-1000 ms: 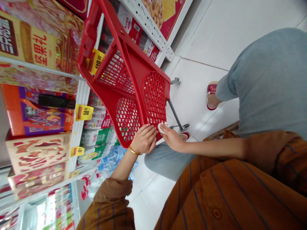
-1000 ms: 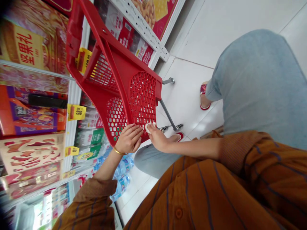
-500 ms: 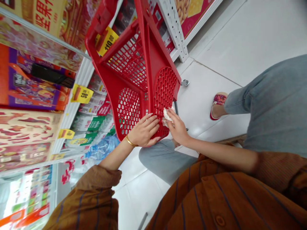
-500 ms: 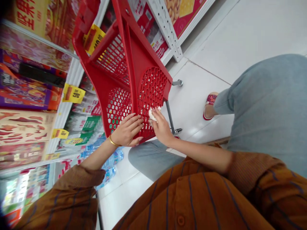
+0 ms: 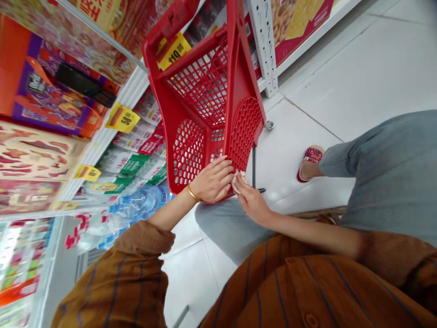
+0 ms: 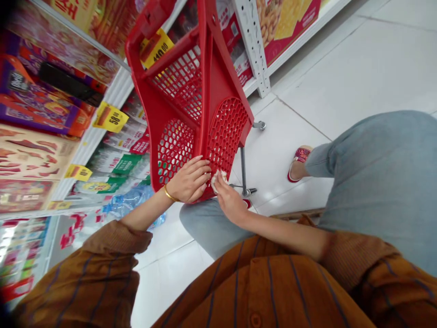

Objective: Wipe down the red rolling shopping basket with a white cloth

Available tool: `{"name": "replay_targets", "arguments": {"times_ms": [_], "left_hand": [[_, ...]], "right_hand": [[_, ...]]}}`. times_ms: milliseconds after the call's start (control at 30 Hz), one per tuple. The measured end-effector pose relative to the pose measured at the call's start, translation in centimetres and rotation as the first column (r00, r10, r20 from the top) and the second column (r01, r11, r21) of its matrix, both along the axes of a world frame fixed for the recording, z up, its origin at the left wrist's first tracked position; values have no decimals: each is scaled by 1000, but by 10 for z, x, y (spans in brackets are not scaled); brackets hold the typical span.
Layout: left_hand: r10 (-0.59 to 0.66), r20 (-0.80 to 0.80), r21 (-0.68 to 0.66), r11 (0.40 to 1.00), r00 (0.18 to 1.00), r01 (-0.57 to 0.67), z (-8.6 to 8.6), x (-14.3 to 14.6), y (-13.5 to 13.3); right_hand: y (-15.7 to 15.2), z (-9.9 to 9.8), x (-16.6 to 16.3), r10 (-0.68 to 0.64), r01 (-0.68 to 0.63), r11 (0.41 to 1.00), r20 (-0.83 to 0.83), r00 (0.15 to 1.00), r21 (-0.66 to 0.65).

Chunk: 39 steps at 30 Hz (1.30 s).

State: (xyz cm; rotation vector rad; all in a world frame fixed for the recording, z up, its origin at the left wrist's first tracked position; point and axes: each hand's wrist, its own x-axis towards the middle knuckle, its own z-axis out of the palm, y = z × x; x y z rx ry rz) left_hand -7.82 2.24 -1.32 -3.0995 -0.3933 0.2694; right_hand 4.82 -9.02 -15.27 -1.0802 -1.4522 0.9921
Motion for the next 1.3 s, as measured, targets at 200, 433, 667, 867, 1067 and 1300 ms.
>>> {"name": "replay_targets", "arguments": {"times_ms": [200,433,667,867,1067,1300], "left_hand": [[13,92,21,1000,996,-15,0,-5,-4],[39,131,-5,999,991,-39,-4,-3,-4],[2,182,-4,1000,983,-2,-6,2,-3],[16,172,-12,1000,985,-14,-7,-1,-4],[47,153,-24,999,987,-44,-6,-4,-8],[38,160,6,999,986,-39,-2,-5,-13]], "right_hand": [[8,13,26,-165,163,985,-37,986,-52],[68,31,24,-321,319,946,-41,946,-54],[66,10,1,-234,235,970,-13,972,59],[52,7,1,-196,195,974,-1,981,117],[24,6,4,-99,86,981,72,992,174],[15,18,26,-63,53,985,59,996,165]]}}
